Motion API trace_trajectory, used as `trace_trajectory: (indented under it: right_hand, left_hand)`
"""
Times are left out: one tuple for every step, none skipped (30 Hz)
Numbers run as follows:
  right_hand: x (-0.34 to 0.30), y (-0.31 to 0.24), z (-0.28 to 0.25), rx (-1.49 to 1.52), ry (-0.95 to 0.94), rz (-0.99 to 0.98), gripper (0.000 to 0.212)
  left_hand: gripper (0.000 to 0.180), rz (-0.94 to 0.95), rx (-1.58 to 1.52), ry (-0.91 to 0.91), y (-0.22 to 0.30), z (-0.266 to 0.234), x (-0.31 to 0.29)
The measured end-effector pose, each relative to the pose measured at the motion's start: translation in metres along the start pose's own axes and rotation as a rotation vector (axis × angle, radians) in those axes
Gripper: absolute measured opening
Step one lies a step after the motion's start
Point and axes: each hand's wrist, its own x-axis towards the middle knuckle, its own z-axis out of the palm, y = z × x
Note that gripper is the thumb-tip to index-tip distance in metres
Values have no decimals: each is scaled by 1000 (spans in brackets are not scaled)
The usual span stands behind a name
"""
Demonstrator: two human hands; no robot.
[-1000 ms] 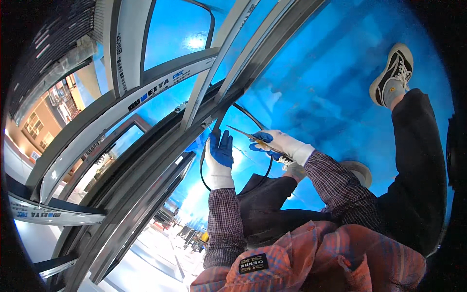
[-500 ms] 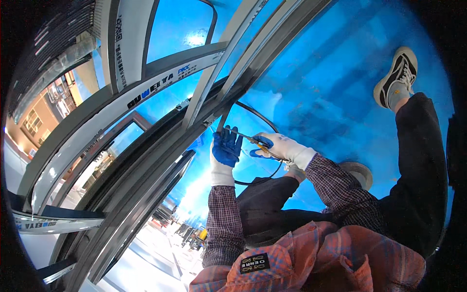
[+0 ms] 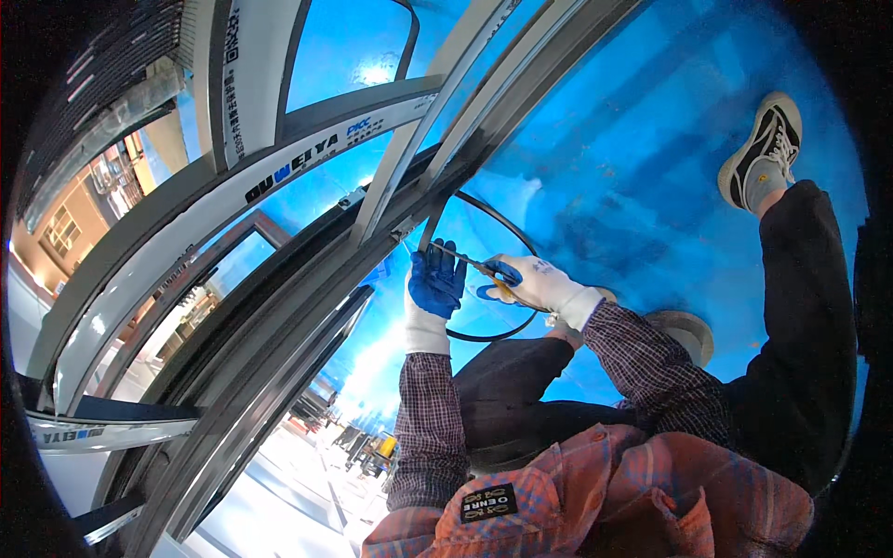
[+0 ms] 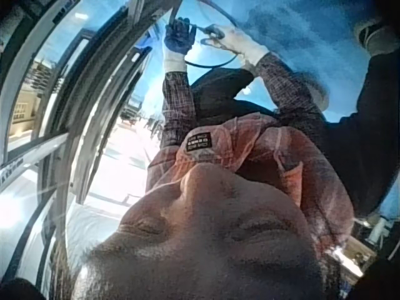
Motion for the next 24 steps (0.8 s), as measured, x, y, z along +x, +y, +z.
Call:
trace_trajectory:
  right_hand:
    - [0,0,0,-10,5,4,38]
    - [0,-1,1,-8,3,2,38]
    - [0,-2,3,-15,7,3,38]
    - [0,-3,4,-22,10,5,38]
    - [0,-4,6,-29,14,6,38]
    - [0,-4,7,-36,18,8,38]
    - [0,-6,7,-37,18,8,38]
    - [0,-7,8,-31,22,8,37]
    - [0,-8,8,-25,25,8,37]
    - [-1,-9,8,-18,27,9,37]
    - [-1,-9,9,-11,30,9,36]
    - [-1,-10,9,-13,30,7,36]
    - [0,-9,10,-1,29,0,36]
    - [0,-9,12,11,29,-7,35]
    - [1,-9,13,23,28,-14,35]
    - [1,-9,13,35,27,-21,34]
    - [1,-9,13,36,26,-20,34]
    - [0,-9,14,39,26,-18,34]
    - [0,-10,14,41,26,-16,33]
    - [0,-10,13,43,26,-14,33]
    - [0,-10,13,45,26,-11,33]
    - [0,-10,13,45,27,-11,33]
    - [0,-10,12,50,26,-11,35]
    - [-1,-9,11,55,25,-10,37]
  left_hand:
    - [25,6,2,13,-1,1,0]
    - [25,8,3,15,0,0,0]
    - [25,5,1,7,1,-2,-1]
    - [25,2,-1,0,3,-3,-1]
    - [25,-1,-3,-8,3,-4,-2]
    - [25,-4,-5,-16,4,-6,-2]
    - [25,-4,-6,-16,4,-6,-2]
    - [25,12,0,-3,4,-7,-2]
    - [25,29,6,11,4,-7,-1]
    - [26,45,12,25,3,-8,-1]
    - [26,61,18,40,3,-9,-1]
    - [26,63,18,38,3,-8,-1]
    - [26,74,26,50,4,-7,-2]
    - [26,85,34,63,4,-5,-3]
    - [26,96,42,75,4,-4,-3]
    - [27,107,50,87,4,-2,-4]
    - [27,107,51,88,4,-2,-4]
    - [27,108,49,118,4,-1,-4]
    - [28,110,48,147,3,0,-4]
    - [28,111,46,177,3,2,-4]
    - [29,112,44,205,3,4,-3]
    - [29,112,44,205,2,3,-3]
    - [29,115,45,182,2,3,-4]
    - [29,118,45,158,1,3,-3]
